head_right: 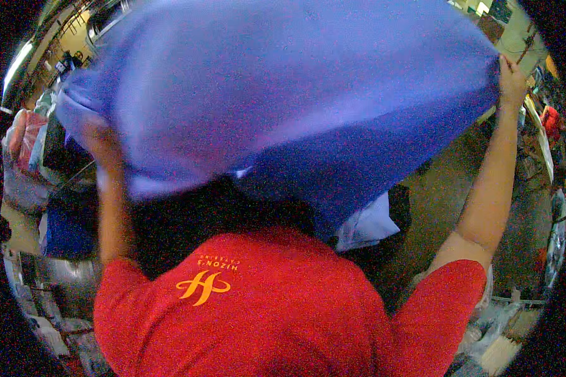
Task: The person unfolds and smooths a large piece of light purple fabric on a metal table, then uses yellow-handled scissors to trim the edges. The person repeats the unfolding and smoothing steps on additional fabric pieces.
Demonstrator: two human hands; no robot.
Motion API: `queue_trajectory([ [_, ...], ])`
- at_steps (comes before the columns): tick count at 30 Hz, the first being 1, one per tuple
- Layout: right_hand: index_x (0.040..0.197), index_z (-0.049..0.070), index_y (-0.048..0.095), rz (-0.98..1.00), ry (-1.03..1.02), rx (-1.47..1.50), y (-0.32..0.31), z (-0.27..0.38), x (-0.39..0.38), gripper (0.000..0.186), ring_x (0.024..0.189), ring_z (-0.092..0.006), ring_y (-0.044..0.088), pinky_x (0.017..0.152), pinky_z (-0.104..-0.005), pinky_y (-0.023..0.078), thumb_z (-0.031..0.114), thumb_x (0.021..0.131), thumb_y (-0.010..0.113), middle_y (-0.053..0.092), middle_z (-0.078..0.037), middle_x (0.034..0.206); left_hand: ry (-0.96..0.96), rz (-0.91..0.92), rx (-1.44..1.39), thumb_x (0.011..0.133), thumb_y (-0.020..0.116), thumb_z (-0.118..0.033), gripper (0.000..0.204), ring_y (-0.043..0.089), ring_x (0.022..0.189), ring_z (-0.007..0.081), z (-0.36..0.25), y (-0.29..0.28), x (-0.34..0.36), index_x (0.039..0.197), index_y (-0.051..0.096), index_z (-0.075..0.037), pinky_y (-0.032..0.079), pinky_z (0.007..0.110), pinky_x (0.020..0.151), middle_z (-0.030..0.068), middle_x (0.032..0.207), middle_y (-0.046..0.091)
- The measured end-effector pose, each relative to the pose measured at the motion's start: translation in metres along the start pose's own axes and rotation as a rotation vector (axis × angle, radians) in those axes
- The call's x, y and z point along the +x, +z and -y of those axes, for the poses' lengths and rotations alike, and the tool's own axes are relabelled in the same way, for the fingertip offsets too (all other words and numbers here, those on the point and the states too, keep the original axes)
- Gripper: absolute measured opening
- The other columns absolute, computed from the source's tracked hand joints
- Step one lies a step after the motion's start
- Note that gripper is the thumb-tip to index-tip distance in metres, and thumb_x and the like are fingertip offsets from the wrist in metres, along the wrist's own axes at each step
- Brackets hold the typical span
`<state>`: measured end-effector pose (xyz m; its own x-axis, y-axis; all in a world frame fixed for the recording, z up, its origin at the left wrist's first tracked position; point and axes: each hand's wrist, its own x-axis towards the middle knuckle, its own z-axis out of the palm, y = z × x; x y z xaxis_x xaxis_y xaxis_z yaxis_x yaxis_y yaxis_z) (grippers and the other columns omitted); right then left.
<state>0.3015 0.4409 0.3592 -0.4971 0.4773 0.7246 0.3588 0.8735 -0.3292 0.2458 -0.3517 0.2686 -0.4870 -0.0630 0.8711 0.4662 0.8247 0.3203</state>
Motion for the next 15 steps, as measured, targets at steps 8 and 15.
queue_trajectory([
  [8,0.094,0.003,0.065,0.471,-0.408,0.581,-0.072,0.127,-0.075,0.016,0.082,-0.0092,0.056,0.075,-0.0215,0.044,0.014,0.084,0.059,0.063,-0.001,0.086,0.122,1.625,-0.189,0.076,0.062,-0.016,0.037,0.054,0.101,0.0345,-0.094,0.079,-0.216,0.112,0.056,-0.007,0.043,0.041,0.089,0.0169,0.112,0.056],
  [15,0.079,0.003,0.064,0.843,-0.649,0.309,-0.099,0.271,-0.209,0.009,0.07,-0.0298,0.062,0.063,-0.0357,0.049,0.009,0.073,0.06,0.062,-0.016,0.074,0.356,0.779,-1.05,0.082,0.058,-0.017,0.046,0.046,0.117,0.0299,-0.232,0.136,-0.074,0.124,0.044,-0.003,0.035,0.036,0.099,0.0167,0.123,0.05],
])
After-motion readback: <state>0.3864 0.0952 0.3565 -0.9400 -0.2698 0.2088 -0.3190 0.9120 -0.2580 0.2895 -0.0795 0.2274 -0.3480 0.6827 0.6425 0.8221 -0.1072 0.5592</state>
